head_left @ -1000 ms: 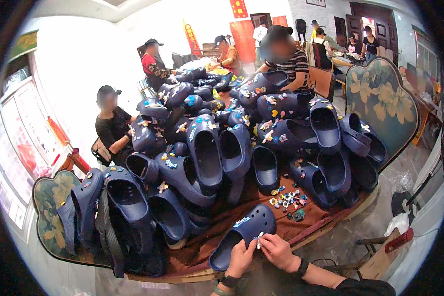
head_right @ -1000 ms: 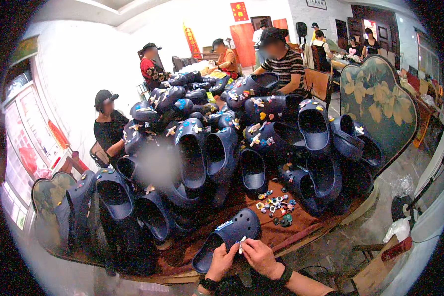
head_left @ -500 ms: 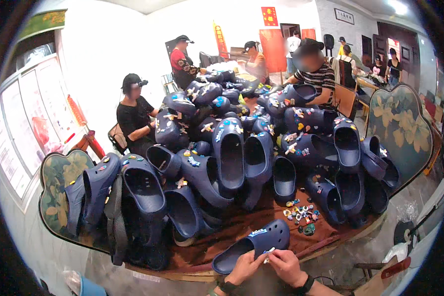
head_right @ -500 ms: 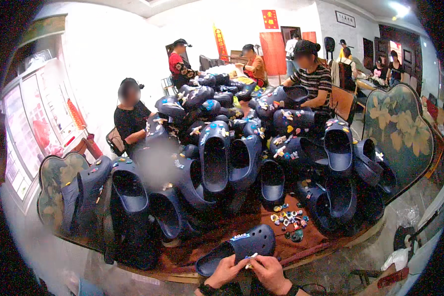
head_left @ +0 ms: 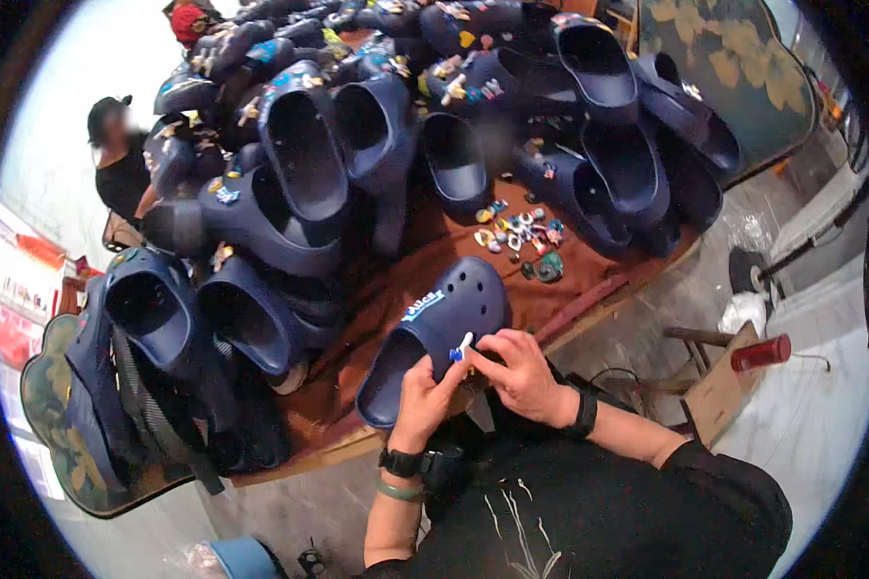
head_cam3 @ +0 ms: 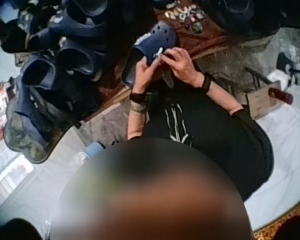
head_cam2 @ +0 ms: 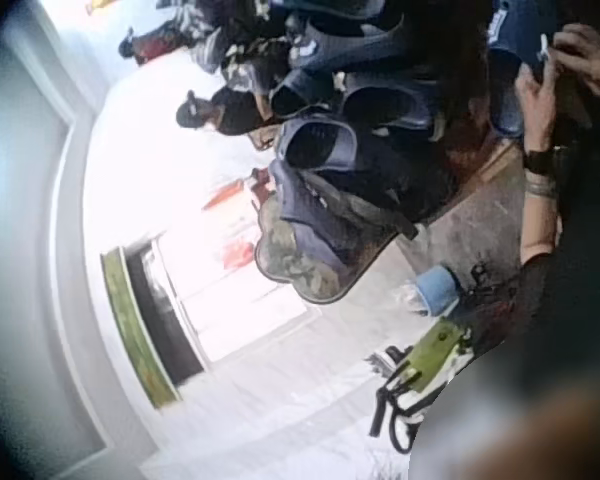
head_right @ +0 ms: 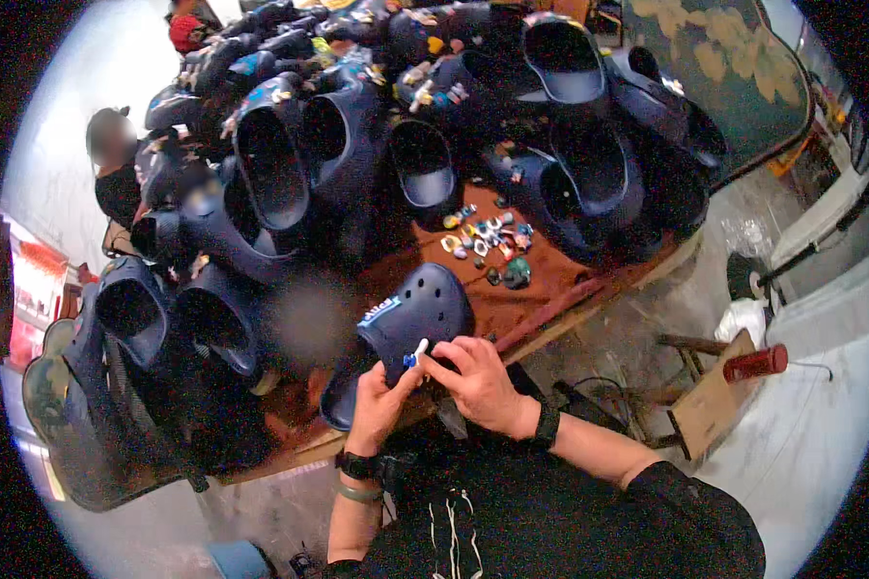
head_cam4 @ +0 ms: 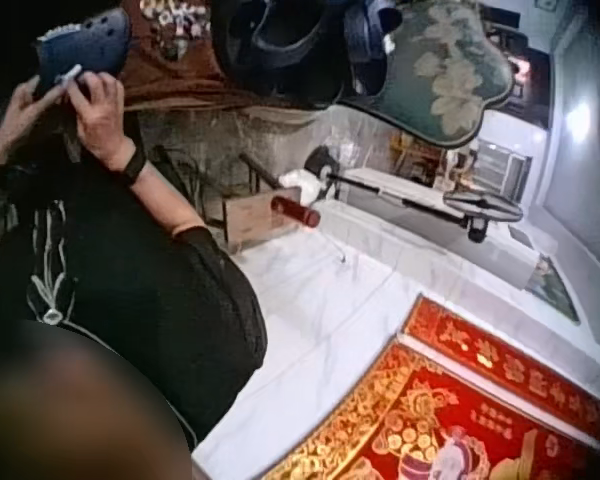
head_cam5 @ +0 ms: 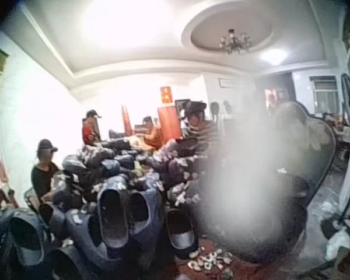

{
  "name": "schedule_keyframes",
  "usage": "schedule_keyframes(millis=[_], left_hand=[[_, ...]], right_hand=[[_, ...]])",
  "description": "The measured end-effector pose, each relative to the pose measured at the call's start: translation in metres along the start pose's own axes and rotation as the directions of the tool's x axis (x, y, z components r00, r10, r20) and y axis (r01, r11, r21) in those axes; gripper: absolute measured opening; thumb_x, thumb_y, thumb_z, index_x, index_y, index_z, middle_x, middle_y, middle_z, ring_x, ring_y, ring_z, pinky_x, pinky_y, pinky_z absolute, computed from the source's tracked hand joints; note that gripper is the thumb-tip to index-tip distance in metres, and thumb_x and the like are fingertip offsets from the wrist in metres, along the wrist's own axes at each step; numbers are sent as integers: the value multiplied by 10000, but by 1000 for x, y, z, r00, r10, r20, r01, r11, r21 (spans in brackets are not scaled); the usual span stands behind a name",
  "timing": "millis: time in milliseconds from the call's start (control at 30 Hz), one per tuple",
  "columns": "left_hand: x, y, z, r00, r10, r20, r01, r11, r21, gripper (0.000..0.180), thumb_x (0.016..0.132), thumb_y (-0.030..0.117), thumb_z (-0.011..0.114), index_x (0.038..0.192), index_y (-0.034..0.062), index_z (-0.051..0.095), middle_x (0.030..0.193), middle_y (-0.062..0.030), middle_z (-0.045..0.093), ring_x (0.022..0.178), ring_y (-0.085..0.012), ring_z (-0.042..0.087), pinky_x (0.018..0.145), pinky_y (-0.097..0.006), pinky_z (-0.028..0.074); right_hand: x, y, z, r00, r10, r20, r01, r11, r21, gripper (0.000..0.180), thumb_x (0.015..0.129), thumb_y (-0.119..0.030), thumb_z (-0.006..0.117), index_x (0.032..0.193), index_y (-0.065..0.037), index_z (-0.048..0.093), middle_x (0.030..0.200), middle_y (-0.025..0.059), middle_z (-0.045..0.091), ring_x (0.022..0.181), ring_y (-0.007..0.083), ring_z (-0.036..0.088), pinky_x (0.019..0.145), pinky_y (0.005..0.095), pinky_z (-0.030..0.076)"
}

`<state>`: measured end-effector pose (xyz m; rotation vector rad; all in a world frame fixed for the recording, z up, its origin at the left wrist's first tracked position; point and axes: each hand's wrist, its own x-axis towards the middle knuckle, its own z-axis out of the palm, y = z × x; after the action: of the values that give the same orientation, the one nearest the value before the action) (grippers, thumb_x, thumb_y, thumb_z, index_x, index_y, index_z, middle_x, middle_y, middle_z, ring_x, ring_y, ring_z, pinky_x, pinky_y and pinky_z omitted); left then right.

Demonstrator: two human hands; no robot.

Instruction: Decorate blue foam clogs by inserting various decorative charms into the holes.

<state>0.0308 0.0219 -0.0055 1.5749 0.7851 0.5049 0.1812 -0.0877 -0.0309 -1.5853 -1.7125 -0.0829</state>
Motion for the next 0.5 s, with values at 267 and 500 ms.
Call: schedule_keyframes(millis=[267,500], left_hand=[[-9,-6,11,980,189,-68,-164,948,274,251,969,195,608,975,-50,663,848,-83,700,776,-110,623,693,-282,498],[-6,6,8,994,65,-86,-49,983,180,357,1039,259,477,1124,-61,612,972,-117,702,869,-166,621,777,-329,488]], right_hand=[[-9,2,4,998,50,-43,-50,999,3,444,795,-134,710,1223,-60,618,1110,46,566,1038,250,540,871,385,454],[-4,29,1,919,312,-240,-223,915,337,297,799,16,698,1092,-25,671,970,121,659,872,288,633,746,366,519]])
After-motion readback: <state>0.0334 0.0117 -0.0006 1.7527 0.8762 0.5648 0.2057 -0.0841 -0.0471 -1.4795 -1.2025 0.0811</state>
